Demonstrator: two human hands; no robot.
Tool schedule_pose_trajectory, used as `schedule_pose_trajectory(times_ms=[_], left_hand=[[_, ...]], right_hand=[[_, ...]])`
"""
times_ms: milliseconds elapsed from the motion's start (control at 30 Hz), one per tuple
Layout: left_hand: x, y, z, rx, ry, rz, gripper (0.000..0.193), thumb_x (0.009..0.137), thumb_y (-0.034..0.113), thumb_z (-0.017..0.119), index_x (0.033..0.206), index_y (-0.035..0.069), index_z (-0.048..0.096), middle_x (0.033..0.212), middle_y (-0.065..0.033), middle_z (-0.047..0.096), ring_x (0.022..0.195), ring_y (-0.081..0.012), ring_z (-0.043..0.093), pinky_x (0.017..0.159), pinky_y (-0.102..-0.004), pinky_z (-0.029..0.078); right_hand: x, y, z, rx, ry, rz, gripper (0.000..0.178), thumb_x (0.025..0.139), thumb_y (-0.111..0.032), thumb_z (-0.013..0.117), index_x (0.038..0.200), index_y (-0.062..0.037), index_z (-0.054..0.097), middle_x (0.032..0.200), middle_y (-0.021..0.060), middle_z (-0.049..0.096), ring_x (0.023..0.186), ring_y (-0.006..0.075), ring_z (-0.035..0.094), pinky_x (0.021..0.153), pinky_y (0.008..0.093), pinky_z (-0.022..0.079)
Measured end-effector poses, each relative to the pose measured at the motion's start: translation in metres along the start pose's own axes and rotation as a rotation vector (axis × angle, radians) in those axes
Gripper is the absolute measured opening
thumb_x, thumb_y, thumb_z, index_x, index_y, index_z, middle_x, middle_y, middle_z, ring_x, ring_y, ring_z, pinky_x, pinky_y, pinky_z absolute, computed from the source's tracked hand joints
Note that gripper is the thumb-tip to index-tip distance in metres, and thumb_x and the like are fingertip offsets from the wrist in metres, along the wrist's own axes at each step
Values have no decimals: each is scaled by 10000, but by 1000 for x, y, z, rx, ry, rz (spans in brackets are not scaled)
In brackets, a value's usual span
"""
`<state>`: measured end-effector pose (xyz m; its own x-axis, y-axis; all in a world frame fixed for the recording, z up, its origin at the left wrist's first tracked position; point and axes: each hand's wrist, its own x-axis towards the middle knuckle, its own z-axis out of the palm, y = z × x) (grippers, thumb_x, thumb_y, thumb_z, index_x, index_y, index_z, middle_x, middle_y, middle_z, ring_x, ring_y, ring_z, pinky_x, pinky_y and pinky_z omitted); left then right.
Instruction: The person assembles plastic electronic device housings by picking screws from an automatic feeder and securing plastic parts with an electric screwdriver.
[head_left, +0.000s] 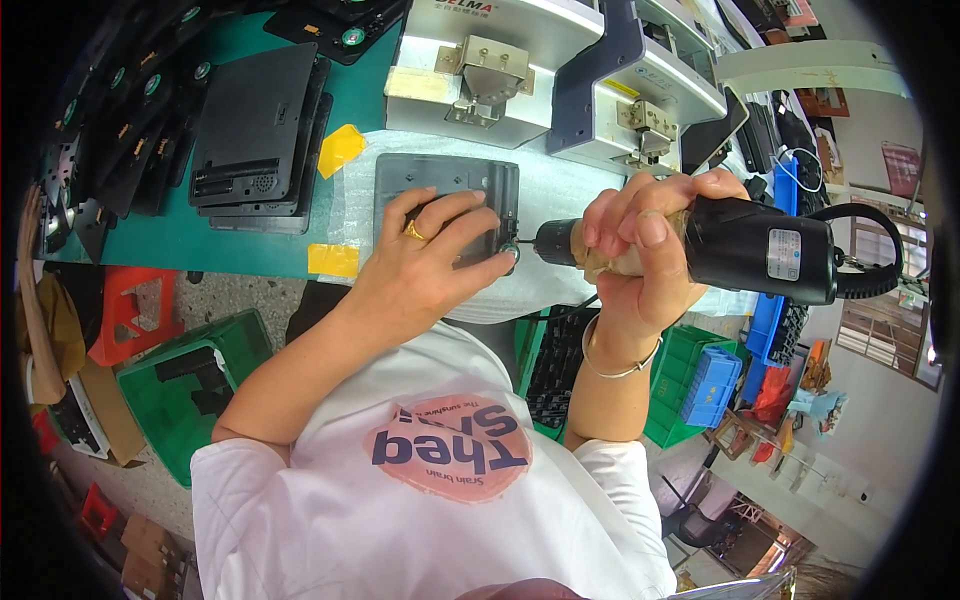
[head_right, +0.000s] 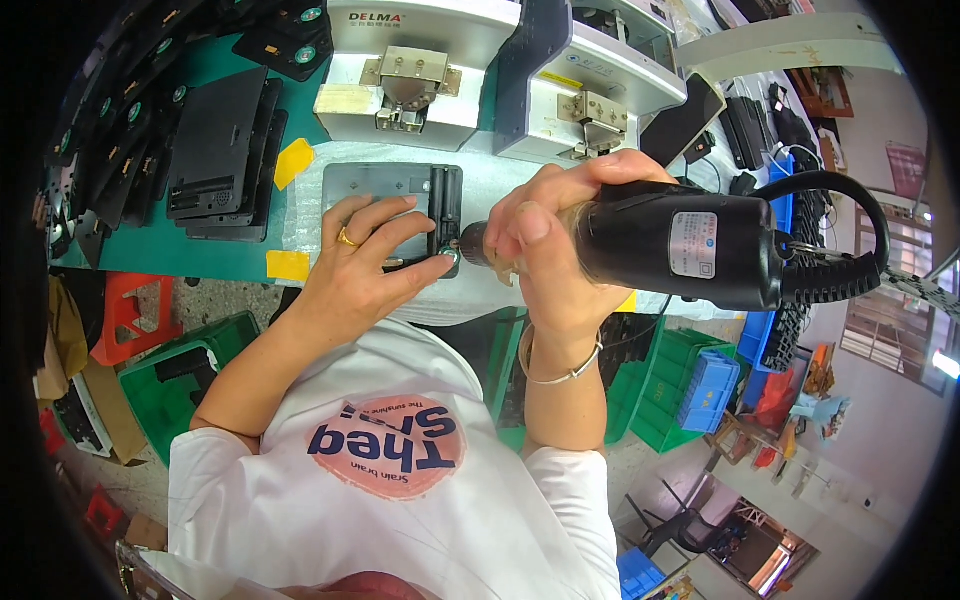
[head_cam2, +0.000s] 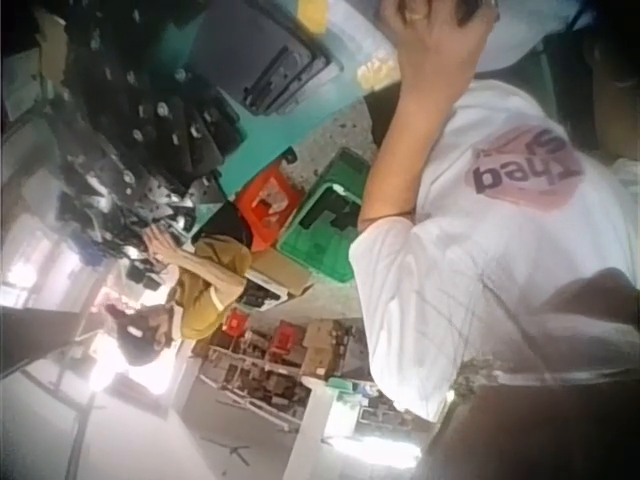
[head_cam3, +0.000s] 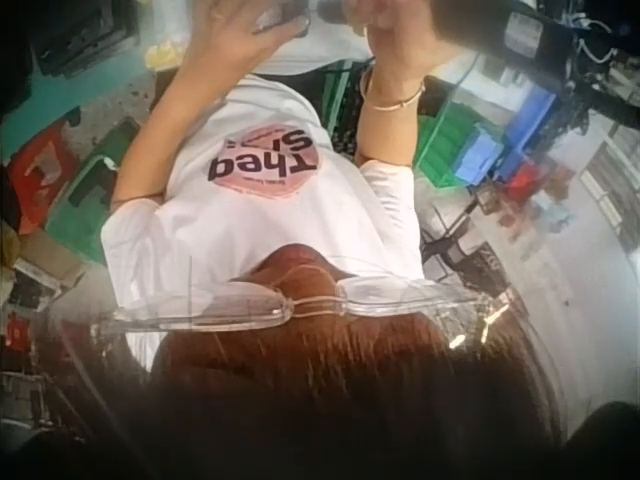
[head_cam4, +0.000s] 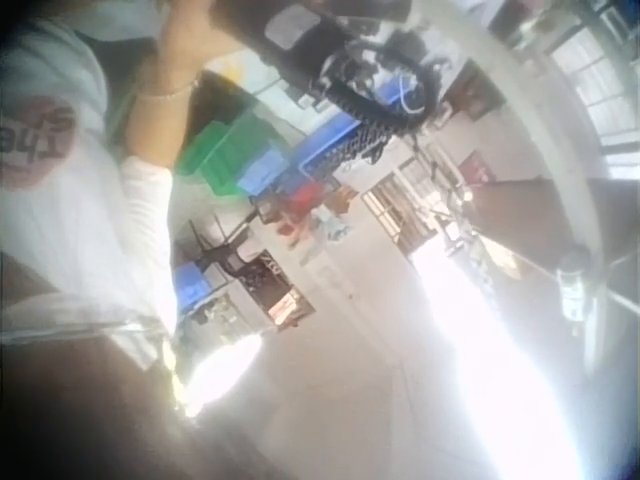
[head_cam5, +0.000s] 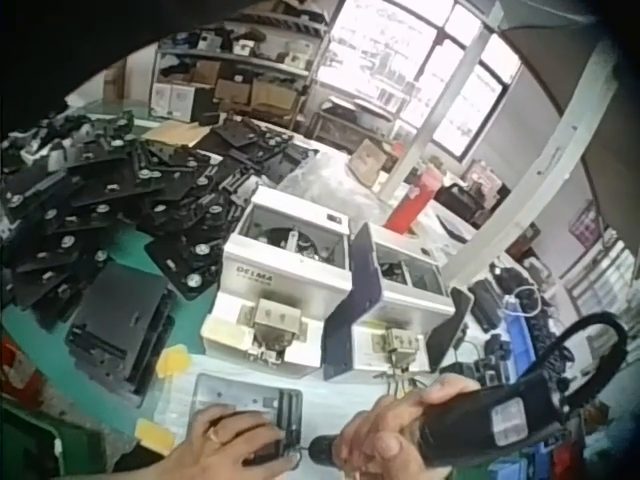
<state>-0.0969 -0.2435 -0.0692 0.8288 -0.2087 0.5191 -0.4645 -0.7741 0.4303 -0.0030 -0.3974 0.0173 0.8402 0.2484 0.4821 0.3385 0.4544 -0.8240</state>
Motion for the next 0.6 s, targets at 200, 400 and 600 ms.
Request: schedule_pose_trajectory(times_ms=[200,400,600], left_hand=[[1,-1,-1,-15,-2,-23,285,674,165,729,952,223,720,1128,-19,595,1177,-236,497,1006,-465,324],[1,-2,1,-14,0,-25,277,669,174,736,941,228,718,1110,-15,593,1185,-232,492,1008,-468,325],[-1,-2,1,-15,0,-30,272,668,177,740,934,232,717,1097,-12,585,1189,-228,490,1009,-470,328]], right_hand=[[0,3,2,19,13,5,459,833,16,668,1165,-64,362,640,77,522,467,155,480,437,313,472],[-1,5,4,22,0,15,460,828,34,663,1161,-67,363,640,76,521,472,158,485,439,311,468],[-4,4,11,-30,-29,10,494,799,43,688,1154,-67,362,648,81,531,487,155,510,469,311,491]])
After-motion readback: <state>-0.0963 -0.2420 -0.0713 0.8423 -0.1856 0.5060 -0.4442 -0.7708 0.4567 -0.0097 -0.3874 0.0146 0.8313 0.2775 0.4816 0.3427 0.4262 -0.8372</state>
